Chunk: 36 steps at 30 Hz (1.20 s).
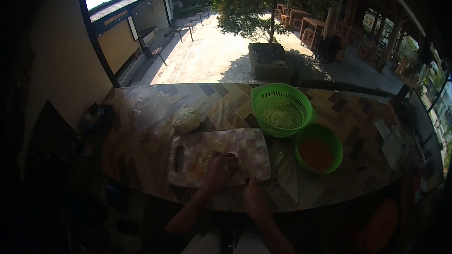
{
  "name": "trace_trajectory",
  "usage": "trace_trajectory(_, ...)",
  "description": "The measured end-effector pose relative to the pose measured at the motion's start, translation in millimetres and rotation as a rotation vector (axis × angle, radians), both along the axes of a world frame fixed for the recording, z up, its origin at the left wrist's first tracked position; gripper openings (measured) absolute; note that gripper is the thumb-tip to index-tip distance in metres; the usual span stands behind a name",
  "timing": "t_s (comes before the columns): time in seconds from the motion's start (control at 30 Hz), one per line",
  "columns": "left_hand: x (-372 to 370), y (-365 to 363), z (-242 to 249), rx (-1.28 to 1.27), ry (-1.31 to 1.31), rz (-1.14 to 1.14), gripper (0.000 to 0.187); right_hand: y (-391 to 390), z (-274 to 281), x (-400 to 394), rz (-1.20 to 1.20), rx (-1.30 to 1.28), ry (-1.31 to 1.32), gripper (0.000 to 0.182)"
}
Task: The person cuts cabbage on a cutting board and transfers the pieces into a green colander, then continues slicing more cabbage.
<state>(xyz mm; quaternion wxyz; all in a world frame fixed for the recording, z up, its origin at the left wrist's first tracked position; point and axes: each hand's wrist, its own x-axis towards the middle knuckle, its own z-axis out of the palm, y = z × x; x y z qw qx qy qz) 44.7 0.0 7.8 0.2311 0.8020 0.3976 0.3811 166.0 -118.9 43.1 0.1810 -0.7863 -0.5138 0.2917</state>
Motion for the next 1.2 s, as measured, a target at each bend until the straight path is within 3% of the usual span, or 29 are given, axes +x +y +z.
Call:
trace_trajectory(0.2, 0.8, 2.7, -0.7, -0.085, -0.057, 0.032, 0.017, -5.4, -11.5, 8.5, 0.032, 0.165, 0.116, 0.032)
trace_trajectory(0.4, -3.9, 17.9, -10.4, -0.102, -0.142, -0.012, 0.032, -15.8, -19.0, 11.0, 0.019, 0.316, 0.143, 0.037)
trace_trajectory(0.5, -7.4, 14.0, 16.8, 0.106, 0.083, -0.03, 0.041, -18.2, -20.8, 13.7, 0.01, 0.265, 0.151, 0.041)
trace_trajectory(0.6, -7.8, 21.3, 7.7, 0.03, 0.174, -0.113, 0.045, -21.2, -15.0, 14.3, 0.003, 0.256, 0.16, 0.045)
trace_trajectory(0.7, -3.2, 12.9, 19.0, 0.05, 0.282, -0.084, 0.043, -23.3, -13.8, 17.0, -0.016, 0.189, 0.201, 0.044)
trace_trajectory(0.9, 0.7, 9.3, 19.6, 0.001, 0.276, -0.111, 0.034, -26.8, -35.8, 24.1, 0.012, 0.324, 0.099, 0.042)
trace_trajectory(1.0, 2.9, 12.5, 15.3, -0.197, 0.152, -0.145, 0.033, -26.3, -26.3, 25.1, 0.011, 0.232, 0.135, 0.04)
trace_trajectory(1.2, 6.6, 16.7, 1.9, 0.078, 0.072, -0.274, 0.028, -26.9, -23.5, 24.8, -0.012, 0.214, 0.134, 0.037)
